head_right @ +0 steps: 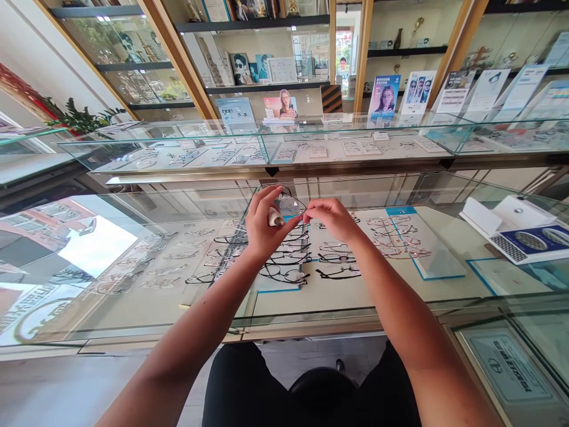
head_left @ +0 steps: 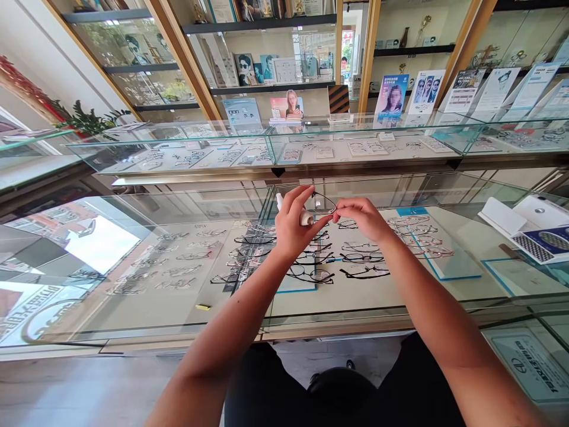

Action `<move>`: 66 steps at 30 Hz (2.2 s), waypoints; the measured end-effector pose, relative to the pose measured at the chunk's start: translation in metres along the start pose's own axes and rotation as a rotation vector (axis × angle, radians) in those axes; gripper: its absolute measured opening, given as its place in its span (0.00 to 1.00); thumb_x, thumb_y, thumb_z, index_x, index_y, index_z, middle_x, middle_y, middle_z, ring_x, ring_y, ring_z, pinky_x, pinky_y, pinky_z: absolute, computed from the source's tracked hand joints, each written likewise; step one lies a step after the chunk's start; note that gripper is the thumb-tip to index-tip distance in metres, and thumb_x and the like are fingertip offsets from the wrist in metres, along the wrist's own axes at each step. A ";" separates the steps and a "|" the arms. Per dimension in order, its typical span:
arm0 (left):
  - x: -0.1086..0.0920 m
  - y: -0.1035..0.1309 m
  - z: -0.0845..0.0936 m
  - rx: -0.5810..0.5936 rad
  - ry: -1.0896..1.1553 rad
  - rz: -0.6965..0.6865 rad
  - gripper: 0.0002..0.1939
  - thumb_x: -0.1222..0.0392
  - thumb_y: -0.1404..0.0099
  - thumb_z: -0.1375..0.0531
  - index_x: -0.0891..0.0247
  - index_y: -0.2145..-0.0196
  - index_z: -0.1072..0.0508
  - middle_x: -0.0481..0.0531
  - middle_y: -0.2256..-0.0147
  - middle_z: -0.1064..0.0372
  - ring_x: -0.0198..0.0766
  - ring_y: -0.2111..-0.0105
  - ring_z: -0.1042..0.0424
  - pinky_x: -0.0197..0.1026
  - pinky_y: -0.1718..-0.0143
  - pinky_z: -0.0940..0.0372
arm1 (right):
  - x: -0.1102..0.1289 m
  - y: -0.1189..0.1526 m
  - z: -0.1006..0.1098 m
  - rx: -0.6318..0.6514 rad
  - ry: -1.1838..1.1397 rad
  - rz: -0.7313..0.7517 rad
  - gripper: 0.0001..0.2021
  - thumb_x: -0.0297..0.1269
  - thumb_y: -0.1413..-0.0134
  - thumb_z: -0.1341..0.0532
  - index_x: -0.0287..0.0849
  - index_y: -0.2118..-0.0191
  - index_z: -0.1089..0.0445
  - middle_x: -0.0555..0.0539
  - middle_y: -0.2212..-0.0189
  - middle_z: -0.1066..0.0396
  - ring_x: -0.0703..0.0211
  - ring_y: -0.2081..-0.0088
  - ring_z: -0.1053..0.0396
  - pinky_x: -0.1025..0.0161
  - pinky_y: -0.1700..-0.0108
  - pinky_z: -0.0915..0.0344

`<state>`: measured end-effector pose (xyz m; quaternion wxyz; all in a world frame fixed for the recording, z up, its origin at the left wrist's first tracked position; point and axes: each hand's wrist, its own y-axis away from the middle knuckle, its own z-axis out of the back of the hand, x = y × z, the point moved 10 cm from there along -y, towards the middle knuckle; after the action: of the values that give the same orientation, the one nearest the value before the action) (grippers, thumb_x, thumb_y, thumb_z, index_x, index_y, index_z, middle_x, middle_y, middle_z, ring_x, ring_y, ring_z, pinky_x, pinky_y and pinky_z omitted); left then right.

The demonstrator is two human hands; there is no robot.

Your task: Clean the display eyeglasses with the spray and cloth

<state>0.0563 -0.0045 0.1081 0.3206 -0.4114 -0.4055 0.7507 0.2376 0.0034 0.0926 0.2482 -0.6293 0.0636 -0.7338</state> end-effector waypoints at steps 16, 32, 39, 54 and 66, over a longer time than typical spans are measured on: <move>-0.012 0.005 0.002 -0.041 -0.143 -0.172 0.35 0.44 0.28 0.27 0.57 0.30 0.29 0.64 0.38 0.22 0.49 0.43 0.17 0.48 0.48 0.20 | -0.001 0.001 0.001 -0.006 0.033 -0.013 0.15 0.44 0.34 0.36 0.47 0.71 0.19 0.49 0.69 0.20 0.54 0.61 0.29 0.55 0.53 0.37; 0.012 0.004 0.029 -0.309 -0.096 0.068 0.32 0.46 0.32 0.25 0.59 0.36 0.25 0.62 0.41 0.23 0.42 0.58 0.22 0.48 0.52 0.24 | 0.038 0.024 0.016 -0.456 0.533 0.420 0.23 0.52 0.37 0.31 0.50 0.42 0.30 0.41 0.45 0.22 0.44 0.46 0.24 0.43 0.42 0.26; 0.032 0.008 0.035 -0.375 -0.022 0.247 0.30 0.48 0.31 0.25 0.56 0.36 0.25 0.60 0.42 0.23 0.38 0.64 0.27 0.45 0.59 0.28 | 0.040 0.031 0.010 -0.589 0.721 0.520 0.25 0.53 0.32 0.28 0.51 0.38 0.32 0.41 0.48 0.21 0.42 0.49 0.21 0.42 0.46 0.22; -0.031 -0.044 0.062 -0.504 -0.051 0.007 0.34 0.46 0.30 0.26 0.54 0.33 0.29 0.59 0.35 0.26 0.35 0.67 0.25 0.45 0.61 0.26 | 0.125 0.041 0.019 -0.735 0.808 0.811 0.24 0.47 0.28 0.29 0.54 0.32 0.30 0.41 0.44 0.18 0.42 0.44 0.18 0.42 0.42 0.19; -0.086 -0.088 0.103 -0.645 -0.140 -0.182 0.32 0.47 0.30 0.25 0.48 0.32 0.26 0.53 0.39 0.20 0.38 0.67 0.23 0.49 0.58 0.22 | 0.196 0.027 0.035 -0.721 0.742 0.758 0.23 0.51 0.24 0.35 0.57 0.30 0.31 0.41 0.37 0.23 0.42 0.47 0.19 0.37 0.40 0.18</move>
<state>0.0180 -0.0691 0.2495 0.2110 -0.4012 -0.6781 0.5786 0.2623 -0.0996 0.2639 0.2246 -0.3113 0.6061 -0.6967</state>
